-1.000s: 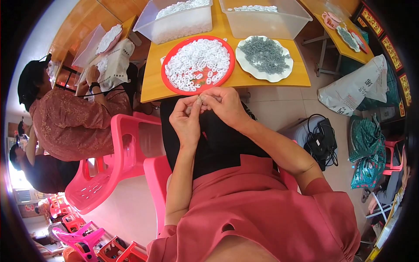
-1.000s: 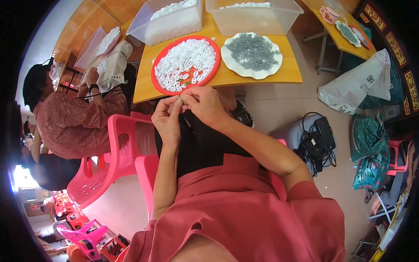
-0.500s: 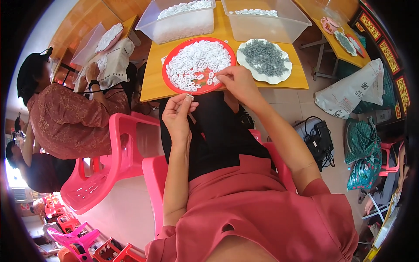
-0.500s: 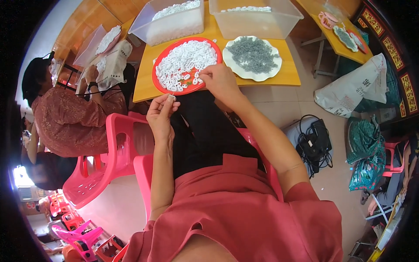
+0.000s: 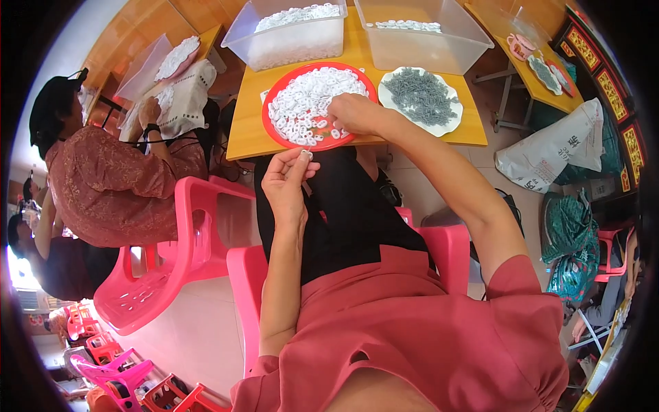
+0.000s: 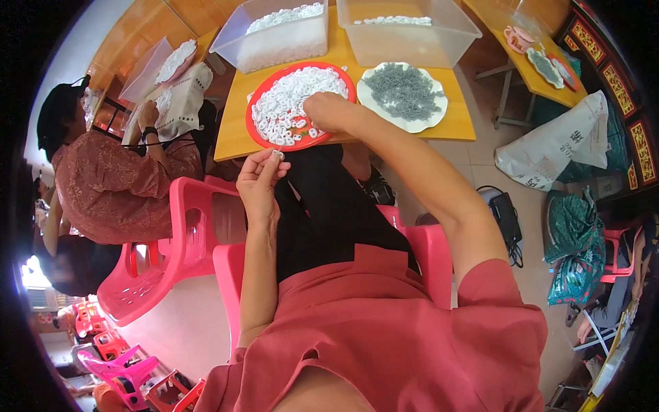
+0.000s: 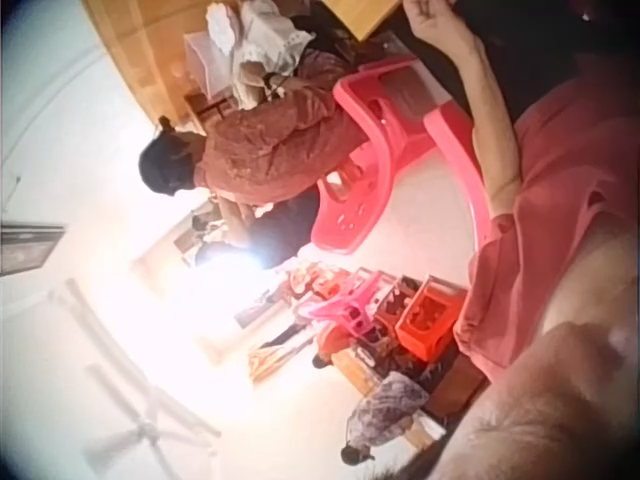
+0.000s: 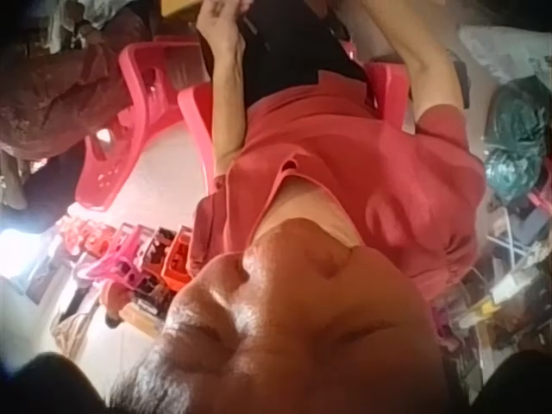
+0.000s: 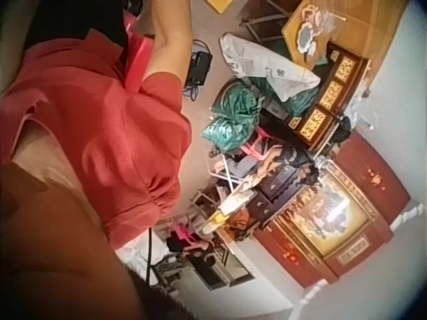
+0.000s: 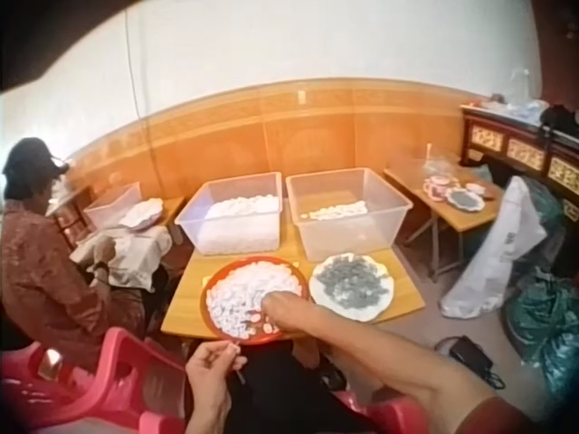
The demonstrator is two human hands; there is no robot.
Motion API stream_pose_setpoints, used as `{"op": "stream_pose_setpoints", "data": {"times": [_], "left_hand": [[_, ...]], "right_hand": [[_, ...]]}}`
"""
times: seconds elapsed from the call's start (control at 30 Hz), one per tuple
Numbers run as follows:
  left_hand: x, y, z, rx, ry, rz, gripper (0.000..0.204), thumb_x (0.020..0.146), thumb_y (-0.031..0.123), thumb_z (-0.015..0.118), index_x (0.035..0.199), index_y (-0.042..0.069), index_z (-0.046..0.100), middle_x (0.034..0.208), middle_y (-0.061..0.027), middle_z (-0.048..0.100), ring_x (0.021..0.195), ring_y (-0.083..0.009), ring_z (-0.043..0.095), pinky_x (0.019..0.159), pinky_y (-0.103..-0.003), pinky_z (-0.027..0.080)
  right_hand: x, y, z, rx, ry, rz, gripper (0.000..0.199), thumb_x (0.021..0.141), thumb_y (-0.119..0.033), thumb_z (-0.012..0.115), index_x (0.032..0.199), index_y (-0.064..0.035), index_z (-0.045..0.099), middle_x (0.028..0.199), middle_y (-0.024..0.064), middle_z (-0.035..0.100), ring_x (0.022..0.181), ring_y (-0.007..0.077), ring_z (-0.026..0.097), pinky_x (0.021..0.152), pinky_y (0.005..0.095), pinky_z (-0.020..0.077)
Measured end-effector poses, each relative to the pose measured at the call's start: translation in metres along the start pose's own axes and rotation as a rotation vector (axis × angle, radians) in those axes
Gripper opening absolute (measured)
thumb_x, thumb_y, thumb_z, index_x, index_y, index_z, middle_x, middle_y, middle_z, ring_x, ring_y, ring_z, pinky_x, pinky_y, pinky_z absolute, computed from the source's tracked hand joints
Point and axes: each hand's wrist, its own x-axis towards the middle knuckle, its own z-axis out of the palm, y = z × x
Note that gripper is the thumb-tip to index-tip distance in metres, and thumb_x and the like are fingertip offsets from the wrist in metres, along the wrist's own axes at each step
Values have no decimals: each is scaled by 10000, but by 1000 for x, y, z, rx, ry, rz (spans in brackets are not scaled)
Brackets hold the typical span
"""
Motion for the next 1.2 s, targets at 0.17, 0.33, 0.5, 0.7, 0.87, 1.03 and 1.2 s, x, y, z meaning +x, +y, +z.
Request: {"op": "stream_pose_setpoints", "data": {"times": [0.17,0.33,0.5,0.7,0.87,1.03,1.2], "left_hand": [[-1,2,3,-33,2,-13,156,962,24,735,1102,-33,699,925,-95,757,769,-138,731,692,-225,556],[0,5,-1,-73,-9,-35,156,970,45,734,1105,-23,696,929,-86,757,773,-133,732,689,-216,550],[0,20,-3,-117,4,19,146,989,59,715,1121,5,680,1011,-78,758,874,-124,731,748,-215,540],[-14,44,8,-43,42,219,139,1012,58,690,1134,2,652,1091,-91,754,998,-113,707,843,-212,522],[-19,48,11,-41,2,298,143,1018,17,670,1150,-23,632,1189,-139,738,1028,-117,698,913,-231,539],[-27,57,15,-68,1,297,141,1023,20,663,1153,-21,627,1217,-151,734,1064,-130,702,937,-236,543],[-28,64,11,-208,17,200,135,1022,21,664,1149,-9,626,1163,-120,739,1009,-115,695,917,-234,541]], "right_hand": [[-2,0,-7,-22,33,-66,124,844,-93,743,921,4,754,956,220,741,949,398,713,834,487,553],[-11,-13,-11,151,98,12,143,866,-86,718,972,-5,768,1007,203,739,986,380,706,860,452,551],[-48,-64,-35,564,228,-149,187,892,-67,705,1057,-12,774,1020,155,738,975,284,705,872,390,549],[-68,-116,-50,933,339,-105,167,928,-35,715,1083,3,765,1019,89,729,928,152,675,845,305,556],[-71,-121,-56,947,373,-133,202,943,-15,709,1138,24,743,1056,74,738,960,131,700,855,275,584],[-71,-135,-55,1173,414,-106,229,956,-12,710,1175,56,723,1083,106,756,993,158,732,878,270,606],[-69,-143,-52,1492,392,35,247,949,-14,724,1167,102,708,1036,162,777,901,154,749,770,257,610]]}}
